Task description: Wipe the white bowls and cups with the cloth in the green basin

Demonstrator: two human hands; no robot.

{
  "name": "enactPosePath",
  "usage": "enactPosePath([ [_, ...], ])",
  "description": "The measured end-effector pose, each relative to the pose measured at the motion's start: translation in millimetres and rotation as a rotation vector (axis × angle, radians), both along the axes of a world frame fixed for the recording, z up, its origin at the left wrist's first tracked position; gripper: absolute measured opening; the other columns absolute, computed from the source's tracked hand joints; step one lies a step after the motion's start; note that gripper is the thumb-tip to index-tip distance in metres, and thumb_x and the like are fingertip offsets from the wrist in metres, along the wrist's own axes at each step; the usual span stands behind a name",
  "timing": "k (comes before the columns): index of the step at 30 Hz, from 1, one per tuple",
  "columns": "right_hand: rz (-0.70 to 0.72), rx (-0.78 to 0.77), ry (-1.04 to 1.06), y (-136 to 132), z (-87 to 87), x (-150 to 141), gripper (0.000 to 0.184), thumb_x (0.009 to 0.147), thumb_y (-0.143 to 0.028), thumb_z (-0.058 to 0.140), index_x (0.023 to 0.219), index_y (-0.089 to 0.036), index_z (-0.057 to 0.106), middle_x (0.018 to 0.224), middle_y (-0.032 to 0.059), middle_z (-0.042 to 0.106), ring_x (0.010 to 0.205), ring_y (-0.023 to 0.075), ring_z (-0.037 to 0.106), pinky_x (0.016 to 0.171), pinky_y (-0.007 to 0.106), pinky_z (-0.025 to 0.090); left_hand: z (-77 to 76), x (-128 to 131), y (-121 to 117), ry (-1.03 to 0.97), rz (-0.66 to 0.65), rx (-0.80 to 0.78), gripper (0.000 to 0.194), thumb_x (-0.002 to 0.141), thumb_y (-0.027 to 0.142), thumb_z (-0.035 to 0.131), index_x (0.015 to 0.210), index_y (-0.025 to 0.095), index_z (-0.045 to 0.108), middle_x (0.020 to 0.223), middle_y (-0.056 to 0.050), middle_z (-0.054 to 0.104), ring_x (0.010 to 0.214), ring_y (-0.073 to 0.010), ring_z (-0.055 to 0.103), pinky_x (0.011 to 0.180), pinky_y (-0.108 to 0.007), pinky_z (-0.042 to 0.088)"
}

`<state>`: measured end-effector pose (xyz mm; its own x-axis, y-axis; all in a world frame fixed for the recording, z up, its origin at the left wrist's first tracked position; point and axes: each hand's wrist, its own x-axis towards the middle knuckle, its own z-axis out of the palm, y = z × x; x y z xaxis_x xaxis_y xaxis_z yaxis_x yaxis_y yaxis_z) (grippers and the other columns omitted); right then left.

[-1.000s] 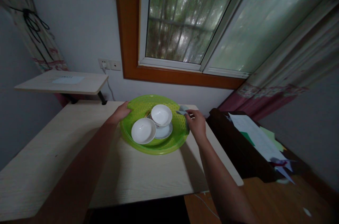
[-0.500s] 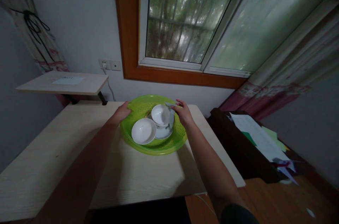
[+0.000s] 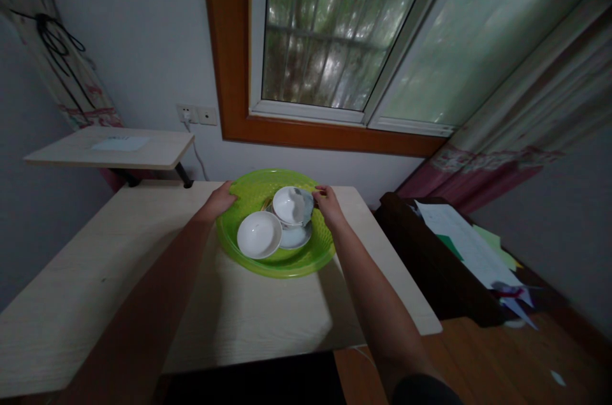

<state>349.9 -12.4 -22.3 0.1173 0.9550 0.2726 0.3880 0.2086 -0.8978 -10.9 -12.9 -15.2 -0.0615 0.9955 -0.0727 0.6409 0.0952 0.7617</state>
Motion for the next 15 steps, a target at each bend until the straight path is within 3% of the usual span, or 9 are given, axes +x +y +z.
enactPosePath([
  [4, -0.129, 0.036, 0.022, -4, 6.1, 1, 0.043, 0.076, -0.038, 0.07, 0.115, -0.022, 0.063, 0.107, 0.0059, 0.063, 0.09, 0.021, 0.062, 0.083, 0.038, 0.06, 1.3, 0, 0, 0.007, 0.0, -0.012, 0.057, 0.086, 0.018, 0.064, 0.143, 0.019, 0.06, 0.121, -0.013, 0.077, 0.091, -0.0199, 0.073, 0.08, -0.027, 0.054],
  [7, -0.168, 0.157, 0.01, -12, 17.1, -1, 0.041, 0.078, -0.031, 0.067, 0.117, -0.022, 0.063, 0.122, 0.0091, 0.058, 0.093, 0.0197, 0.063, 0.088, 0.039, 0.06, 0.7, 0, 1, -0.01, 0.004, -0.023, 0.057, 0.085, 0.018, 0.065, 0.142, 0.018, 0.06, 0.121, -0.013, 0.077, 0.091, -0.0205, 0.072, 0.079, -0.028, 0.054],
  [11, -0.125, 0.332, -0.13, -24, 27.1, -7, 0.03, 0.087, -0.024, 0.059, 0.117, -0.023, 0.064, 0.128, 0.011, 0.052, 0.103, 0.0202, 0.064, 0.092, 0.038, 0.06, -2.9, -1, 3, -0.022, 0.004, -0.002, 0.059, 0.084, 0.018, 0.066, 0.143, 0.018, 0.059, 0.123, -0.014, 0.076, 0.093, -0.0212, 0.072, 0.079, -0.028, 0.054],
  [15, 0.018, 0.273, -0.237, -25, 18.7, -11, 0.043, 0.083, -0.014, 0.058, 0.124, -0.024, 0.061, 0.129, 0.0112, 0.051, 0.105, 0.0206, 0.064, 0.09, 0.037, 0.061, -4.6, -2, 4, 0.0, 0.001, 0.001, 0.059, 0.085, 0.019, 0.065, 0.143, 0.019, 0.059, 0.127, -0.014, 0.075, 0.095, -0.0212, 0.072, 0.079, -0.028, 0.054],
])
